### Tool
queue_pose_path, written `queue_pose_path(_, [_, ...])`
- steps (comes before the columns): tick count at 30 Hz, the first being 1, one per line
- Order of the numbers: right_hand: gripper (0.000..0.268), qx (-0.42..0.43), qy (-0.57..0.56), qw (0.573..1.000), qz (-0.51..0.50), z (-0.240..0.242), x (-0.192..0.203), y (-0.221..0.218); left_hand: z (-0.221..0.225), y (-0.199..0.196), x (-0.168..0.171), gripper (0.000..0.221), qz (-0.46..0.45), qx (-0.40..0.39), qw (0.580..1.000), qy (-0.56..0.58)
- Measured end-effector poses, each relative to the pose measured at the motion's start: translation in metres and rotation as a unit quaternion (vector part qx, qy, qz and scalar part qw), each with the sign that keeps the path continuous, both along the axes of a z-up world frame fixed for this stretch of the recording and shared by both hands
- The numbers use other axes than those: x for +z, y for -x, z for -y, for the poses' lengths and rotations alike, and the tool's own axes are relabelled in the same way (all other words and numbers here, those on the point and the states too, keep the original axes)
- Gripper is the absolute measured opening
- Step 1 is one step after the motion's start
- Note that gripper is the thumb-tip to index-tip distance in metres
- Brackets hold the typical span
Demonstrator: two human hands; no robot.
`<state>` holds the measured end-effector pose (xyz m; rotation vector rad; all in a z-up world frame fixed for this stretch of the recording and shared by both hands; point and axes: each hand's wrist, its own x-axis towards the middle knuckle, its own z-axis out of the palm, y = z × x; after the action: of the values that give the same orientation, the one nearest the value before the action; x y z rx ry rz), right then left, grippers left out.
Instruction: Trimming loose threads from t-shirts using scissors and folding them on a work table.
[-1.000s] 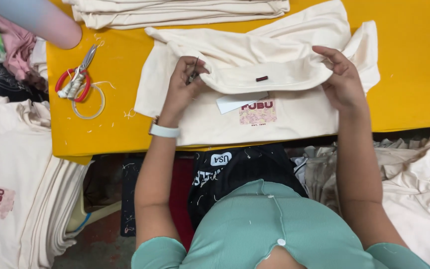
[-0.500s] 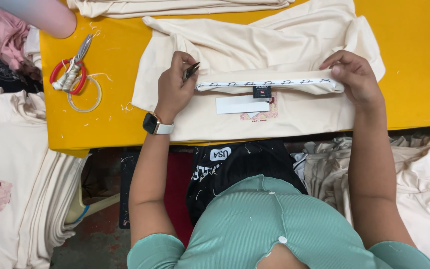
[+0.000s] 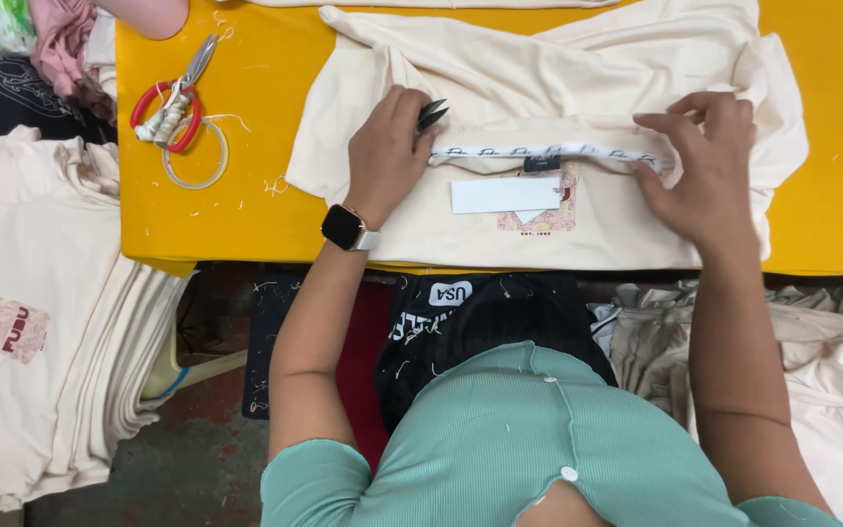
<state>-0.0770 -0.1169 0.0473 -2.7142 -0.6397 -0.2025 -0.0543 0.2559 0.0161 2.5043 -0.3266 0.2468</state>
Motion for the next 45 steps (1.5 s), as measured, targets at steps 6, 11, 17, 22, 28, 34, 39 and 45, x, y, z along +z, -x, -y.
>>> queue_pose_path(6, [0.057,0.127,-0.157,0.976,0.077,-0.092,-0.016,0.008,0.037,0.008,0.021,0.029,0.100,-0.147,0.982,0.064])
queue_pose_path(11, [0.012,0.048,-0.195,0.978,0.064,-0.101,-0.036,-0.013,0.036,-0.011,-0.006,0.031,0.010,-0.194,0.980,0.030])
queue_pose_path(17, [0.007,0.026,-0.352,0.927,-0.126,-0.090,-0.032,-0.024,0.035,-0.011,0.002,0.018,-0.055,-0.196,0.976,0.082])
queue_pose_path(22, [0.017,0.046,-0.247,0.964,-0.082,-0.094,-0.020,-0.029,0.038,-0.010,0.003,0.020,-0.071,-0.189,0.978,0.060])
queue_pose_path(28, [0.010,0.037,-0.259,0.958,-0.117,-0.092,-0.014,-0.031,0.042,-0.006,0.011,0.027,-0.078,-0.186,0.978,0.056])
queue_pose_path(34, [0.031,0.039,-0.068,0.997,-0.023,-0.107,-0.019,-0.022,0.043,-0.007,0.009,0.026,-0.084,-0.176,0.979,0.062])
queue_pose_path(39, [0.014,0.041,-0.056,0.997,-0.024,-0.095,-0.013,-0.027,0.042,-0.004,0.010,0.028,-0.079,-0.170,0.981,0.037])
queue_pose_path(45, [0.013,0.060,-0.198,0.970,-0.126,-0.089,-0.004,-0.036,0.051,-0.005,0.004,0.024,0.029,-0.193,0.975,-0.102])
